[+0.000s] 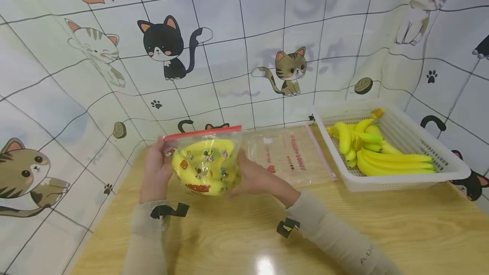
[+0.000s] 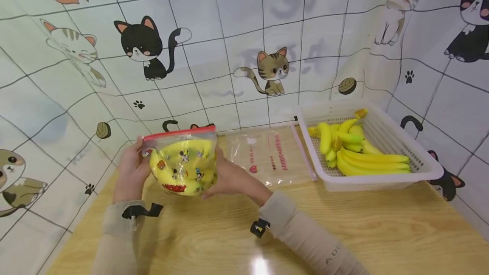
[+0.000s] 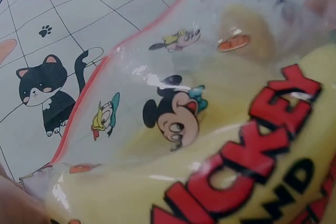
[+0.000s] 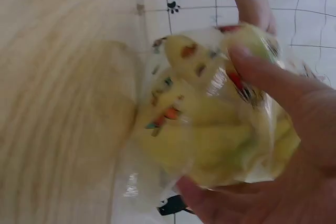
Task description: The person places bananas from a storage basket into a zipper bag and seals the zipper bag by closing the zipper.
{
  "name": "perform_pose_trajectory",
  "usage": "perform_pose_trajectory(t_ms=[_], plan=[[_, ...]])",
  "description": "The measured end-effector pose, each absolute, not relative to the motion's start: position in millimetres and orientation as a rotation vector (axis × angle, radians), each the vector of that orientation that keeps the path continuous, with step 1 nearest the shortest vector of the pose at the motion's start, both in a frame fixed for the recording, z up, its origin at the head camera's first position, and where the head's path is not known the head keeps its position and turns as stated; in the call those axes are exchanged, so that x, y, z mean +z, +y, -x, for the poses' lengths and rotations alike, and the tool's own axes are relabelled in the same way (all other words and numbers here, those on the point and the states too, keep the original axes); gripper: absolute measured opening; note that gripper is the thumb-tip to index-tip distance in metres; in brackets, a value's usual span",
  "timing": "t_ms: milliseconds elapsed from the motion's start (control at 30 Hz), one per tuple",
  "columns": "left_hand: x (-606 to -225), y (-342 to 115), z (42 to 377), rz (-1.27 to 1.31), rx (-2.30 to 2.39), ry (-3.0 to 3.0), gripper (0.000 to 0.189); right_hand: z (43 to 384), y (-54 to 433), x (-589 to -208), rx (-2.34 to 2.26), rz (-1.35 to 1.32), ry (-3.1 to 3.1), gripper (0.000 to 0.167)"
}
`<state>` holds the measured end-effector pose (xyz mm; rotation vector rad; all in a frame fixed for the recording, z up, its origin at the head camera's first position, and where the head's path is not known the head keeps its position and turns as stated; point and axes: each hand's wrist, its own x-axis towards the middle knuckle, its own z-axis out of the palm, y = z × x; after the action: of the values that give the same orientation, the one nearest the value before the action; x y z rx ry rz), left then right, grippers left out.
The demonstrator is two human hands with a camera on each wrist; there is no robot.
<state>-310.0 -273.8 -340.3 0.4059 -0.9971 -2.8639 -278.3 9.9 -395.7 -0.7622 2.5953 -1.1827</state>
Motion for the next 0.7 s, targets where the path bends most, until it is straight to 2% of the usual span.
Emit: perform_pose_trajectory(t_ms=[100, 200, 400, 600, 700], plan=[[-341, -271, 312, -0.356, -2.893, -0.992, 0.016, 279, 9, -398, -1.22, 0.634, 2.647, 0.137], [-345, -267, 315, -0.251, -2.839, -1.321, 0.017, 282, 9, -400, -1.294, 0.525, 2.655, 0.137], [-368, -256, 325, 0.009, -2.547, -2.122, 0.035, 292, 11, -407, -1.478, 0.369, 2.544, 0.123], [-393, -264, 331, 0.139, -2.223, -2.575, 0.069, 298, 12, -413, -1.613, 0.334, 2.38, 0.116], [-401, -275, 331, 0.284, -2.156, -2.708, 0.073, 297, 12, -411, -1.656, 0.316, 2.368, 0.116]])
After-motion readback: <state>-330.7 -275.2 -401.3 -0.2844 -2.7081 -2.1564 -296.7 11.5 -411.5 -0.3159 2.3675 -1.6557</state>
